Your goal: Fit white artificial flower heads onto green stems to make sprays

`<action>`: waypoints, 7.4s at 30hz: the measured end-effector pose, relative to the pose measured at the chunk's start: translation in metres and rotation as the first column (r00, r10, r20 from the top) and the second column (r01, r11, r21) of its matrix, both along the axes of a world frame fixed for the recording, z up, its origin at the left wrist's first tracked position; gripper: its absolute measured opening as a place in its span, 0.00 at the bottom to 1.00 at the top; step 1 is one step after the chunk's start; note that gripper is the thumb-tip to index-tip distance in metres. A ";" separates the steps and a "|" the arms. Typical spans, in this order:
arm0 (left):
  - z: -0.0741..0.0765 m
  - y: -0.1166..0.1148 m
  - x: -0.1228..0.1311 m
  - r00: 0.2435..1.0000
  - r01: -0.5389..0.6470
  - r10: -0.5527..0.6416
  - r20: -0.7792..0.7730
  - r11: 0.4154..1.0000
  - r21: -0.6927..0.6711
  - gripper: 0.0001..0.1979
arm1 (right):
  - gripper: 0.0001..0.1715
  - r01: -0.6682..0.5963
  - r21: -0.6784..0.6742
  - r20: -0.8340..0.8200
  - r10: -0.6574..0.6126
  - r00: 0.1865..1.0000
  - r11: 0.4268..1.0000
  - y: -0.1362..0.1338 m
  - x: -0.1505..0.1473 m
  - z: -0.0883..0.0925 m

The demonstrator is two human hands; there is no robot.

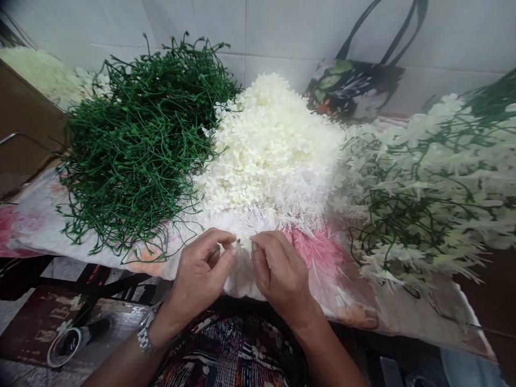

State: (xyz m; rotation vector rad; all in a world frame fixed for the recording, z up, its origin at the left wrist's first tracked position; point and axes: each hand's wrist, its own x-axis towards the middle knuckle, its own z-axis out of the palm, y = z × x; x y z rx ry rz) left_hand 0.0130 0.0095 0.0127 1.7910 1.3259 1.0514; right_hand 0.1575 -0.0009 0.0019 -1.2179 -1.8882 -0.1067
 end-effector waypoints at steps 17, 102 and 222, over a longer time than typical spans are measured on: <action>0.003 -0.006 -0.005 0.854 0.118 0.058 0.516 0.946 -0.302 0.04 | 0.12 -0.290 -0.347 -0.331 0.173 0.928 0.892 -0.009 -0.003 0.011; -0.014 -0.010 -0.009 0.996 0.078 -0.077 -0.045 0.997 0.010 0.09 | 0.07 -0.289 -0.240 -0.220 0.238 0.946 0.927 -0.008 -0.008 -0.009; -0.012 -0.020 -0.012 0.950 -0.013 0.048 0.309 0.993 -0.117 0.06 | 0.06 -0.310 -0.299 -0.343 0.201 0.918 0.902 -0.012 -0.008 0.011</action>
